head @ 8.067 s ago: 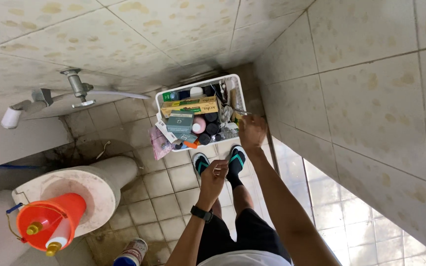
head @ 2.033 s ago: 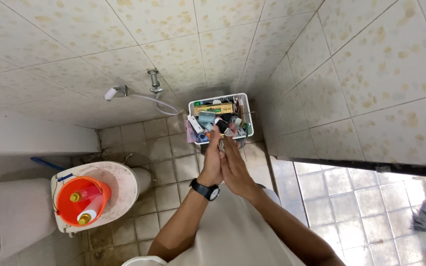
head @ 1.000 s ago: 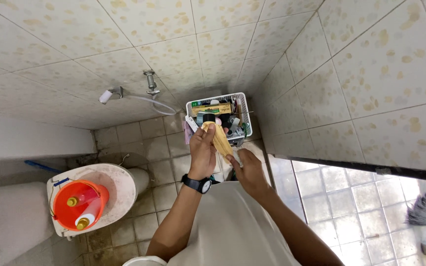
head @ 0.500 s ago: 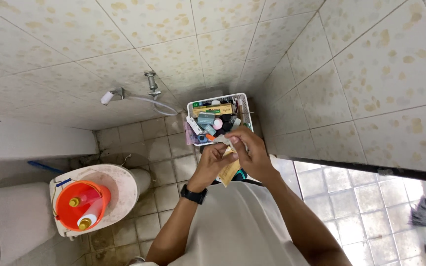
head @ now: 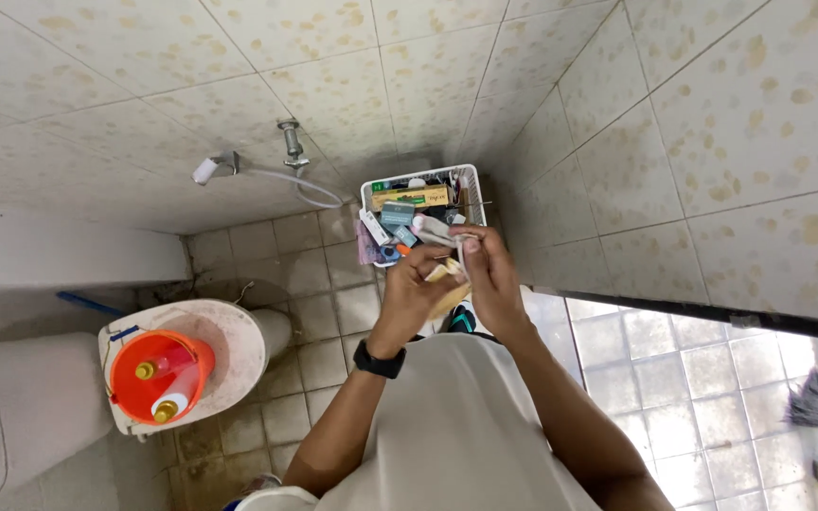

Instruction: The person picks up several small toiletry items from a white plastic basket on the floor, wipes each with a white cloth, and places them into a wall-mounted wire rack above a toilet. The items include a yellow box, a green tube, and a small white tube.

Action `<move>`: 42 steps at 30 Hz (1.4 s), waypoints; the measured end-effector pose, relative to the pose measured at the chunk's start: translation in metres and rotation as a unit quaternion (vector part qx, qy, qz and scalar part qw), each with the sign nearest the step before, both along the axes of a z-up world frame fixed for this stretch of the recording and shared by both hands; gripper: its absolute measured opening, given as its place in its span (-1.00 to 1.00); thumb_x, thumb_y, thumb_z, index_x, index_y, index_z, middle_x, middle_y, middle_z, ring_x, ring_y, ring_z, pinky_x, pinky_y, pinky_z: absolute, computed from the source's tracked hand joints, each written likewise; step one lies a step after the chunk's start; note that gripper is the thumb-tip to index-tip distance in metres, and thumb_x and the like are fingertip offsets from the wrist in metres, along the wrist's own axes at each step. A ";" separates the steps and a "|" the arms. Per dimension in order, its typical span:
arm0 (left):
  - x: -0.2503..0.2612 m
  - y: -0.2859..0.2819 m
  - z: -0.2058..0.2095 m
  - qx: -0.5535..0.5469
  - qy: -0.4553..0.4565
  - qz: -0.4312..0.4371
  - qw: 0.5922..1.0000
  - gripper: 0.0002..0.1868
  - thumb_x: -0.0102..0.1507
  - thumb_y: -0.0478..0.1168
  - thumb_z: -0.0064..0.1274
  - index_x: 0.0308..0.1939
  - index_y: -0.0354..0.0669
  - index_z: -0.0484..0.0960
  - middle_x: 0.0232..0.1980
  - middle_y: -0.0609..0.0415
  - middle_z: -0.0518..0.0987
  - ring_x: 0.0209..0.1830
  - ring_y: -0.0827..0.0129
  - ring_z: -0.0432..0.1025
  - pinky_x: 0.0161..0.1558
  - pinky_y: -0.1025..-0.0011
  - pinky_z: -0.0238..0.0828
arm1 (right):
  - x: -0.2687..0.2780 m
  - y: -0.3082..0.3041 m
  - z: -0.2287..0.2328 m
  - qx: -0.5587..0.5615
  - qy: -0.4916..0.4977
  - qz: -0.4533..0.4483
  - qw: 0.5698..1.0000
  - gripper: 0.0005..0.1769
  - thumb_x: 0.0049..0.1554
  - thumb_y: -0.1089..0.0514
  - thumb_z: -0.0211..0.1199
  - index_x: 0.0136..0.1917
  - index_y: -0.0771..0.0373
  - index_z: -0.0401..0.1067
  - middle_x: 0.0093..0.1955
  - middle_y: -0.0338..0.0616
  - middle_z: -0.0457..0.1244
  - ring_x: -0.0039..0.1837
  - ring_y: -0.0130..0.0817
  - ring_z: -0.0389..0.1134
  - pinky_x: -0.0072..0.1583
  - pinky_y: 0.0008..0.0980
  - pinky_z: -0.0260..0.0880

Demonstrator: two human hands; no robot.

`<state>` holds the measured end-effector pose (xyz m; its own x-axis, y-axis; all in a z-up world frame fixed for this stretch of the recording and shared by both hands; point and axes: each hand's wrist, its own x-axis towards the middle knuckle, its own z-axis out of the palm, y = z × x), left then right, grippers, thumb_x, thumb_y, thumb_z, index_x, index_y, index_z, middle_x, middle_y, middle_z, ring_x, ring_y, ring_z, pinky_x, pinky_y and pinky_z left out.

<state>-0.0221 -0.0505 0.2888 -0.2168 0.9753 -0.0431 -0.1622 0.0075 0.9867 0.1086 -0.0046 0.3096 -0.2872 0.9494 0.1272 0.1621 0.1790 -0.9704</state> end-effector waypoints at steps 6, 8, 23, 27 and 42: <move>-0.004 -0.002 -0.088 -0.061 -0.328 -0.002 0.943 -0.66 0.22 -0.45 0.20 0.07 -0.33 0.56 -0.23 -0.12 0.71 -0.28 0.22 0.64 -0.22 0.38 0.62 | 0.006 -0.006 -0.019 -0.054 0.164 -0.029 0.985 -0.78 0.32 0.09 0.20 0.11 0.29 0.39 -0.20 -0.22 0.32 -0.16 -0.55 0.34 -0.07 -0.50 0.42; 0.001 0.000 -0.069 -0.077 -0.368 0.004 0.926 -0.73 0.25 -0.43 0.17 0.04 -0.31 0.58 -0.19 -0.10 0.70 -0.23 0.21 0.65 -0.20 0.33 0.64 | 0.004 -0.004 -0.005 0.022 0.135 -0.069 0.988 -0.83 0.29 0.21 0.27 0.06 0.35 0.37 0.00 0.02 0.37 0.01 -0.48 0.33 0.04 -0.35 0.37; 0.001 0.011 -0.039 -0.200 -0.491 -0.068 0.845 -0.82 0.26 -0.16 0.26 -0.25 -0.13 0.58 -0.49 0.09 0.62 -0.61 0.43 0.57 -0.32 0.39 0.63 | -0.007 0.017 0.005 0.104 0.089 0.024 0.990 -0.86 0.34 0.27 0.18 0.13 0.38 0.43 0.07 0.01 0.30 0.20 -0.25 0.32 0.28 -0.19 0.24; 0.012 0.008 -0.040 -0.199 -0.513 -0.083 0.831 -0.85 0.27 -0.21 0.23 -0.26 -0.16 0.58 -0.50 0.06 0.62 -0.58 0.41 0.60 -0.30 0.36 0.65 | -0.009 0.018 -0.007 0.093 0.059 0.001 0.994 -0.82 0.40 0.21 0.12 0.07 0.42 0.39 -0.10 0.03 0.26 0.01 -0.28 0.26 0.12 -0.17 0.22; -0.009 0.009 -0.011 -0.180 -0.513 -0.049 0.838 -0.79 0.28 -0.13 0.25 -0.32 -0.13 0.59 -0.47 0.10 0.60 -0.55 0.44 0.58 -0.23 0.43 0.61 | -0.033 -0.016 0.010 0.106 0.082 -0.208 0.969 -0.79 0.16 0.39 0.48 0.03 0.36 0.49 -0.07 0.06 0.40 0.03 -0.38 0.43 0.03 -0.33 0.47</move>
